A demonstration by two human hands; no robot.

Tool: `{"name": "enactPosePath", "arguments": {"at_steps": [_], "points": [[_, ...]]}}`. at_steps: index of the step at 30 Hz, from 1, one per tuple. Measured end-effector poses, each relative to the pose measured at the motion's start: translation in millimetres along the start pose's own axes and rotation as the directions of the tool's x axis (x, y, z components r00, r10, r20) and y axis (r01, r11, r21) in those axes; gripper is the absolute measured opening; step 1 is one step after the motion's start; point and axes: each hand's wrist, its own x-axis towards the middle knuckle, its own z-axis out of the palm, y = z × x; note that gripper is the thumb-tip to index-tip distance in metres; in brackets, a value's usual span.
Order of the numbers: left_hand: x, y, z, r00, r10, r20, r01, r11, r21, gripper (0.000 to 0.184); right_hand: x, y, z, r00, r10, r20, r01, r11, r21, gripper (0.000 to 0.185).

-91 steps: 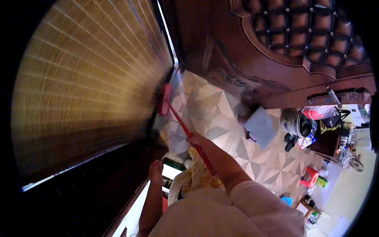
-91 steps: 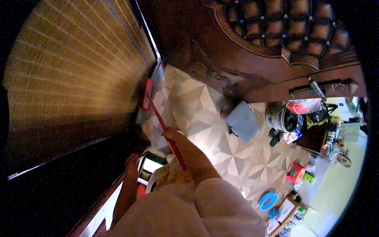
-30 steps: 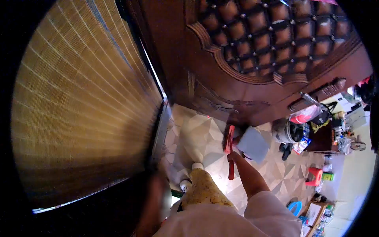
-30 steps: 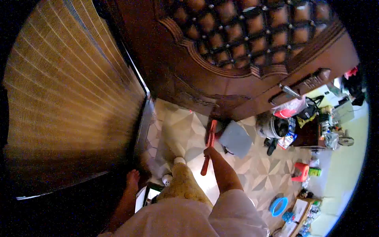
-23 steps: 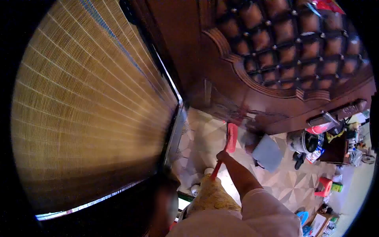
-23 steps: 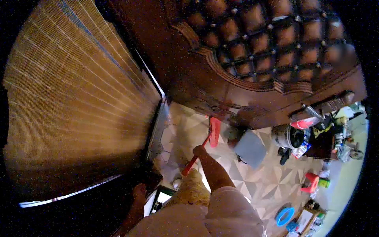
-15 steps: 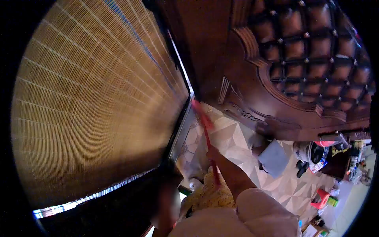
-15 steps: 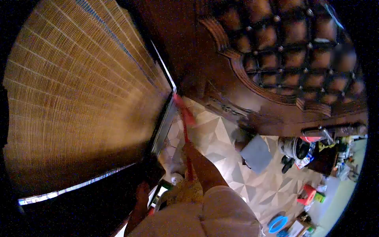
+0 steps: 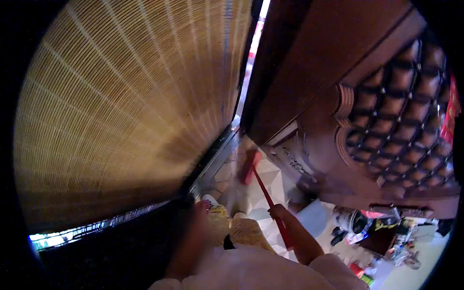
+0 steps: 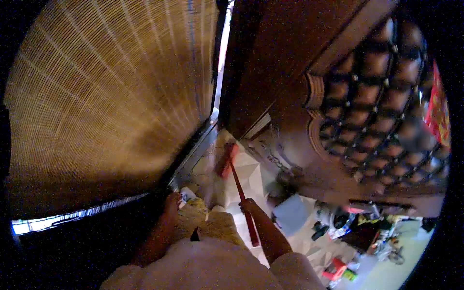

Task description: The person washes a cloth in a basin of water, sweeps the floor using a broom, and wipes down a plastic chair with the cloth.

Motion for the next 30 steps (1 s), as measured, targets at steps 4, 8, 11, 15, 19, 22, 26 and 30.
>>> {"name": "enactPosePath", "arguments": {"at_steps": [4, 8, 11, 15, 19, 22, 26, 30], "points": [[21.2, 20.3, 22.8, 0.993, -0.085, -0.077, 0.092, 0.991, 0.093, 0.015, 12.2, -34.2, 19.0, 0.997, 0.009, -0.08, 0.007, 0.981, 0.195, 0.011], [16.4, 75.6, 35.2, 0.995, 0.045, -0.091, -0.03, 0.987, 0.157, 0.013, 139.7, -22.1, 30.6, 0.985, -0.158, 0.069, 0.171, 0.949, -0.264, 0.013], [-35.5, 129.4, 47.9, 0.954, 0.275, -0.117, -0.233, 0.93, 0.285, 0.014, 172.9, -69.2, 68.3, 0.846, -0.501, 0.182, 0.494, 0.61, -0.62, 0.013], [-16.5, 142.6, 20.2, 0.968, 0.031, -0.249, 0.077, 0.907, 0.414, 0.02, 298.5, -99.5, 85.1, 0.436, -0.622, 0.65, 0.581, -0.357, -0.731, 0.016], [-5.8, 132.3, -10.7, 0.944, 0.157, -0.289, -0.096, 0.972, 0.214, 0.02, 284.7, -163.9, 80.8, 0.829, -0.498, 0.252, 0.521, 0.526, -0.673, 0.013], [4.9, 121.5, -18.2, 0.995, 0.023, -0.1, 0.034, 0.842, 0.539, 0.019, 153.1, -199.0, 45.4, 0.96, -0.189, 0.206, 0.197, 0.98, -0.02, 0.013], [29.2, 90.2, 15.9, 0.964, 0.181, -0.196, -0.221, 0.954, -0.205, 0.008, 92.4, -198.2, -17.7, 0.979, -0.084, 0.186, 0.119, 0.975, -0.185, 0.015], [39.8, 74.7, 45.1, 0.854, 0.487, -0.182, -0.414, 0.849, 0.328, 0.007, 38.6, -220.0, -58.2, 0.966, -0.107, 0.236, 0.202, 0.882, -0.425, 0.024]]}}
